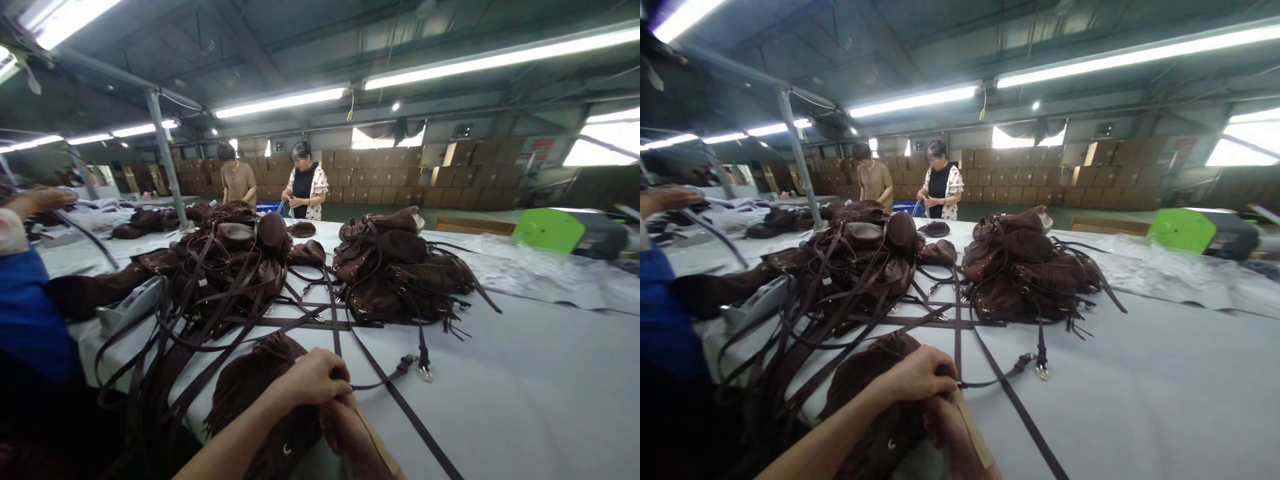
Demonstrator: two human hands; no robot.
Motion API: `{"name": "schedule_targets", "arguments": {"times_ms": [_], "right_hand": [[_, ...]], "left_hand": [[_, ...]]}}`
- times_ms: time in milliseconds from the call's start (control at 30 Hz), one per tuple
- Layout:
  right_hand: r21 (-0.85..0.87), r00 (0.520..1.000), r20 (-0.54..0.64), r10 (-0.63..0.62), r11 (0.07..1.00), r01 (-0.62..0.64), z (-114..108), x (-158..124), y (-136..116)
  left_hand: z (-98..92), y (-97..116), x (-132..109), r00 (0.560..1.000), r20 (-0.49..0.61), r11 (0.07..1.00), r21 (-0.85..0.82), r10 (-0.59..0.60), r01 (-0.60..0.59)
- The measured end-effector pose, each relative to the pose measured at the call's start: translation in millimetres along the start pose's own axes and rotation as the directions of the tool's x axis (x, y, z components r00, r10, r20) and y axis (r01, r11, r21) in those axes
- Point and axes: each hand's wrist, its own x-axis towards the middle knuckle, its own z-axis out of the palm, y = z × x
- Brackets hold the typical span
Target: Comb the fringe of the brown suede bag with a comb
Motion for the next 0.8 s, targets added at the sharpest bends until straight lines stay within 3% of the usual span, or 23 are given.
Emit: {"name": "schedule_targets", "arguments": {"times_ms": [67, 133, 167, 200, 233, 267, 333, 367, 433, 467, 533, 567, 633, 800], "right_hand": [[0.067, 1.0, -0.001, 0.01, 0.998, -0.01, -3, -5, -7], [0.152, 1.0, 0.019, 0.018, 0.988, -0.021, -4, -13, -24], [0.223, 0.999, 0.043, 0.028, 0.974, -0.037, -4, -17, -34], [0.307, 0.996, 0.078, 0.038, 0.95, -0.06, -2, -22, -45], [0.393, 0.992, 0.12, 0.042, 0.916, -0.086, -1, -26, -56], [0.464, 0.985, 0.166, 0.04, 0.878, -0.114, 0, -29, -65], [0.526, 0.973, 0.228, 0.028, 0.838, -0.147, 2, -33, -78], [0.525, 0.972, 0.233, 0.027, 0.838, -0.149, 1, -33, -81], [0.499, 0.977, 0.209, 0.049, 0.853, -0.15, -4, -30, -80], [0.472, 0.982, 0.177, 0.069, 0.869, -0.147, -7, -27, -77], [0.395, 0.989, 0.097, 0.114, 0.907, -0.143, -14, -21, -68], [0.352, 0.988, 0.062, 0.139, 0.924, -0.152, -16, -17, -61], [0.285, 0.985, -0.007, 0.172, 0.945, -0.163, -17, -13, -46], [0.214, 0.975, -0.148, 0.164, 0.968, -0.131, -11, -18, -12]], "left_hand": [[-0.9, 3, -3, 0.965, -0.259, 0.993, -0.094, 0.049, -0.075], [-2.6, 2, -6, 0.826, -0.564, 0.937, -0.298, -0.019, -0.181], [-2.8, 0, -8, 0.757, -0.645, 0.878, -0.415, -0.102, -0.236], [-2.3, -3, -9, 0.73, -0.656, 0.801, -0.534, -0.191, -0.271], [-0.7, -8, -11, 0.76, -0.593, 0.709, -0.654, -0.264, -0.264], [1.9, -13, -13, 0.834, -0.466, 0.619, -0.759, -0.295, -0.204], [9.7, -24, -16, 0.971, -0.121, 0.502, -0.865, -0.208, 0.0], [14.5, -29, -17, 0.992, 0.035, 0.497, -0.863, -0.122, 0.091], [24.7, -37, -16, 0.974, 0.227, 0.587, -0.789, 0.004, 0.182], [29.8, -40, -14, 0.963, 0.269, 0.689, -0.699, 0.006, 0.191], [39.3, -46, -6, 0.959, 0.259, 0.898, -0.385, -0.117, 0.214], [43.7, -48, 0, 0.96, 0.197, 0.95, -0.202, -0.199, 0.238], [51.3, -53, 13, 0.951, 0.033, 0.951, 0.067, -0.306, 0.303], [66.6, -64, 41, 0.905, -0.196, 0.866, 0.272, -0.377, 0.42]]}}
